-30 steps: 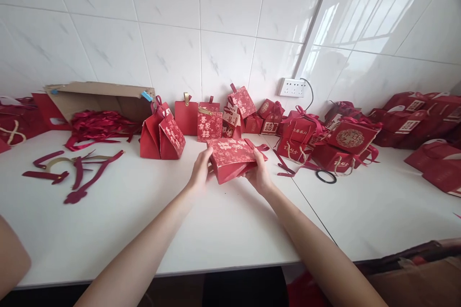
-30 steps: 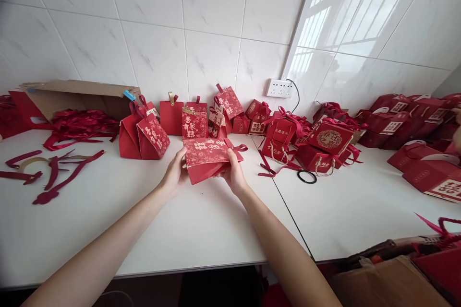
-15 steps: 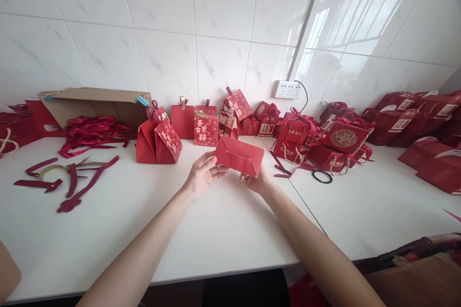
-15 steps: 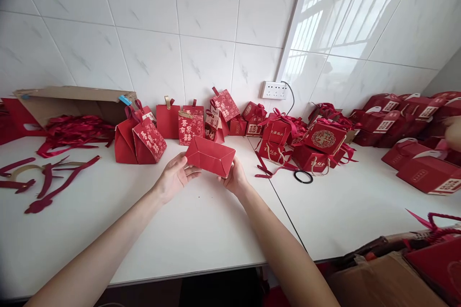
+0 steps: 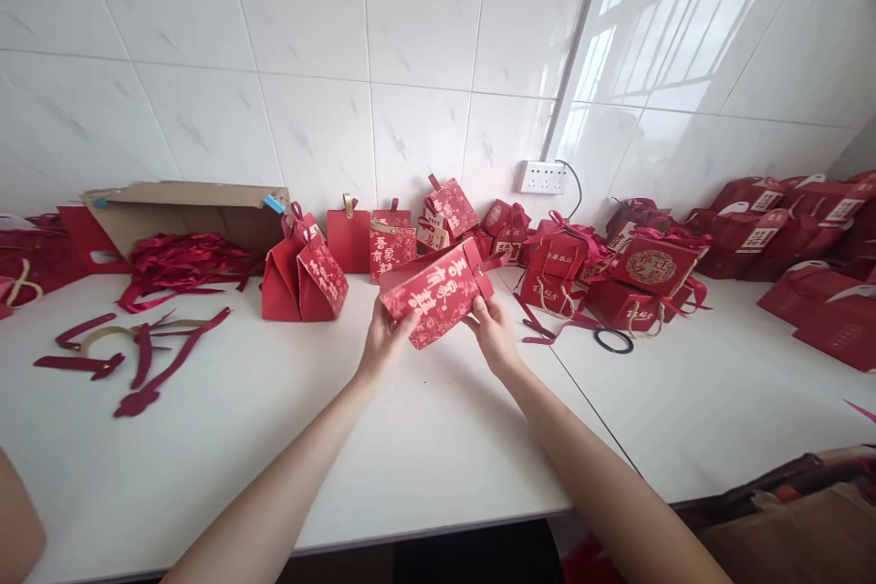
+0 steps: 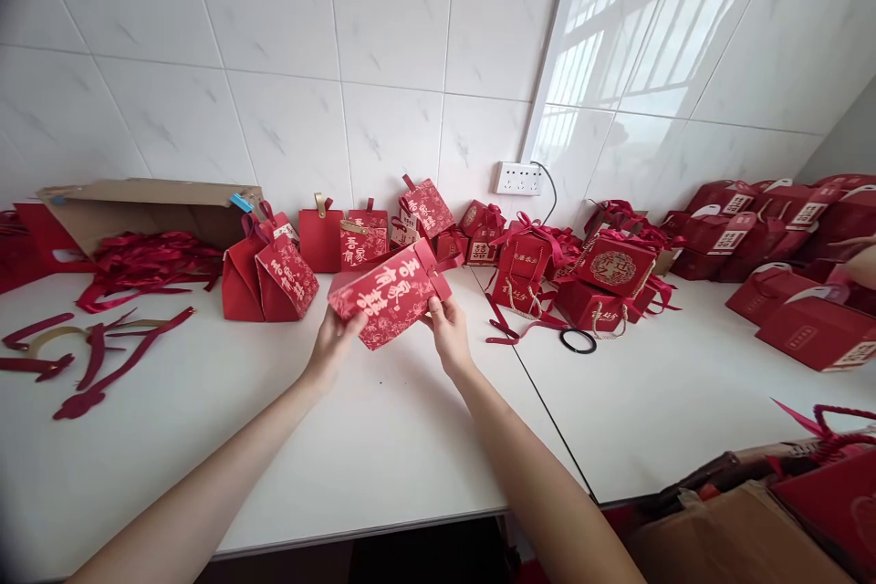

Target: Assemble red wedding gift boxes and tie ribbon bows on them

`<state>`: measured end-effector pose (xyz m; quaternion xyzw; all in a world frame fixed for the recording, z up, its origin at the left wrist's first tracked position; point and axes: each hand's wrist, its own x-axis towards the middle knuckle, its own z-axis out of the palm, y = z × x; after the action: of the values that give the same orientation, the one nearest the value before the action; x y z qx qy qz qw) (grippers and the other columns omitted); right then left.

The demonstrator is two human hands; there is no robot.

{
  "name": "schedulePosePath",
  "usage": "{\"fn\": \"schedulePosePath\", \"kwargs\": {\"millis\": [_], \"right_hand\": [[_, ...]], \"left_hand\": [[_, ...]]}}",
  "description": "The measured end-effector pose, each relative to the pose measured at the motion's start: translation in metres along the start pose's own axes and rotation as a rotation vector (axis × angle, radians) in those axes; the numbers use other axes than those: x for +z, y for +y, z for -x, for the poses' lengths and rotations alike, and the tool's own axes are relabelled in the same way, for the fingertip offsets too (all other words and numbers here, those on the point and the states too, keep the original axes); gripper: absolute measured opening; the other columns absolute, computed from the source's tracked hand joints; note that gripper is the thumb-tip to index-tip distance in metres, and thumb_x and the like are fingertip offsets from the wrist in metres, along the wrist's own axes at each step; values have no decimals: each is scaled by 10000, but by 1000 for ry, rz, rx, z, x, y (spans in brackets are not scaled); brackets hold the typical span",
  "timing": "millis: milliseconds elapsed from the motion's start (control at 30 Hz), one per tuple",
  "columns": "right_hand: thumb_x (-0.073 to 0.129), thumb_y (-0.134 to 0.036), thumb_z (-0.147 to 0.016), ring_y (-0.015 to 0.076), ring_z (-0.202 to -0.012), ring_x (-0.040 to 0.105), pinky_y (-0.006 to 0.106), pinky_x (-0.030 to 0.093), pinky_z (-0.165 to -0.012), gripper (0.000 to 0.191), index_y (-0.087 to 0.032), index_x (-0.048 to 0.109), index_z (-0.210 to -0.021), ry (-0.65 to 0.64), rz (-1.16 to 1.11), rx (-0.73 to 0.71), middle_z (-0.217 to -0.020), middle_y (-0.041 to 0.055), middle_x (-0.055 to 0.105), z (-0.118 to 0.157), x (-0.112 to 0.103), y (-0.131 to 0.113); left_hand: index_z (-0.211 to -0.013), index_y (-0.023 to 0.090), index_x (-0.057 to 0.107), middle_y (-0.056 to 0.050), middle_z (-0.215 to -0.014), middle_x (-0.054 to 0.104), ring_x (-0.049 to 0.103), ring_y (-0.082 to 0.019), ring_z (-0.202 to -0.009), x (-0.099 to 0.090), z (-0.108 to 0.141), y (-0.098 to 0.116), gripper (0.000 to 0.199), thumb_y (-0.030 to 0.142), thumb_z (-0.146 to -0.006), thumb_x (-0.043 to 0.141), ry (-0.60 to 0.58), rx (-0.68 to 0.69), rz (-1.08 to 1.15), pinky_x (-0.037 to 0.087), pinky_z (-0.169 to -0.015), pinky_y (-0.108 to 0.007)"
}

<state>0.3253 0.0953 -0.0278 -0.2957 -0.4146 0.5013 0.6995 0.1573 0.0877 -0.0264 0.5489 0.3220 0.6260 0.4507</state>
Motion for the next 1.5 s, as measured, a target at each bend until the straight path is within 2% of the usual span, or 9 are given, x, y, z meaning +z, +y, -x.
{"fn": "schedulePosePath", "kwargs": {"millis": [200, 433, 733, 800, 933, 1167, 1233, 1367, 1500], "right_hand": [[739, -242, -632, 132, -858, 622, 332, 518, -863, 313, -239, 598, -912, -62, -168, 58, -857, -36, 658, -1, -1, -1], [646, -74, -554, 188, -910, 649, 365, 528, -839, 490, -246, 581, -1007, -24, -201, 158, -971, 3, 698, -3, -3, -4], [713, -389, -695, 163, -789, 645, 309, 525, -746, 326, -244, 619, -971, -153, -273, 335, -933, -7, 695, 0, -5, 2], [726, -398, -681, 156, -751, 634, 293, 519, -711, 304, -236, 628, -919, -154, -264, 343, -890, -9, 692, -1, -7, 3], [745, -447, -646, 127, -629, 600, 255, 514, -612, 335, -209, 613, -842, -110, -198, 324, -744, -22, 664, -2, -7, 3], [680, -563, -692, 101, -390, 513, 236, 506, -471, 430, -177, 513, -601, -131, -95, 296, -428, -48, 498, 6, 5, -6], [640, -516, -754, 86, -354, 482, 220, 514, -465, 439, -190, 445, -536, 0, -149, 376, -375, -58, 452, 4, 5, -10], [520, -334, -862, 43, -299, 416, 135, 482, -418, 399, -201, 370, -518, 296, -347, 555, -331, -84, 401, -3, -1, -18], [481, -235, -861, 36, -332, 467, 92, 441, -377, 269, -188, 459, -597, 294, -385, 599, -394, -68, 491, -6, -7, -21]], "left_hand": [[-1328, 207, 343, -150, -1350, 454, 492, -263, -1220, -8, 9, -4, 796, 350, -668, 764, -23, 484, -445, 458, -985, -349], [-1363, 228, 312, -145, -1338, 468, 479, -250, -1241, -8, 10, -4, 724, 286, -752, 695, -40, 636, -586, 439, -1011, -373], [-1369, 280, 295, -117, -1203, 563, 555, -273, -1108, -4, 16, 0, 743, 314, -741, 691, -180, 1000, -863, 426, -904, -398], [-1351, 283, 307, -114, -1196, 557, 565, -273, -1082, -1, 17, -1, 767, 357, -708, 717, -143, 873, -781, 443, -866, -381], [-1397, 247, 140, -133, -1182, 532, 619, -221, -919, 2, 12, 3, 1003, 541, -637, 724, 71, 288, -323, 493, -666, -279], [-937, 180, 543, -5, -626, 571, 548, -128, -463, 2, -3, 4, 570, 713, -759, 449, 118, -571, 190, 423, -412, -224], [-879, 178, 536, 7, -590, 565, 535, -113, -416, 2, -3, 3, 503, 667, -770, 492, 162, -630, 180, 412, -388, -212], [-881, 162, 562, -15, -667, 641, 533, -91, -396, 0, 1, 9, 422, 540, -718, 653, 77, -475, 119, 440, -413, -213], [-794, 158, 553, -5, -575, 633, 547, -105, -401, 2, 6, 16, 486, 561, -599, 741, -67, -438, 99, 425, -409, -203]]}}
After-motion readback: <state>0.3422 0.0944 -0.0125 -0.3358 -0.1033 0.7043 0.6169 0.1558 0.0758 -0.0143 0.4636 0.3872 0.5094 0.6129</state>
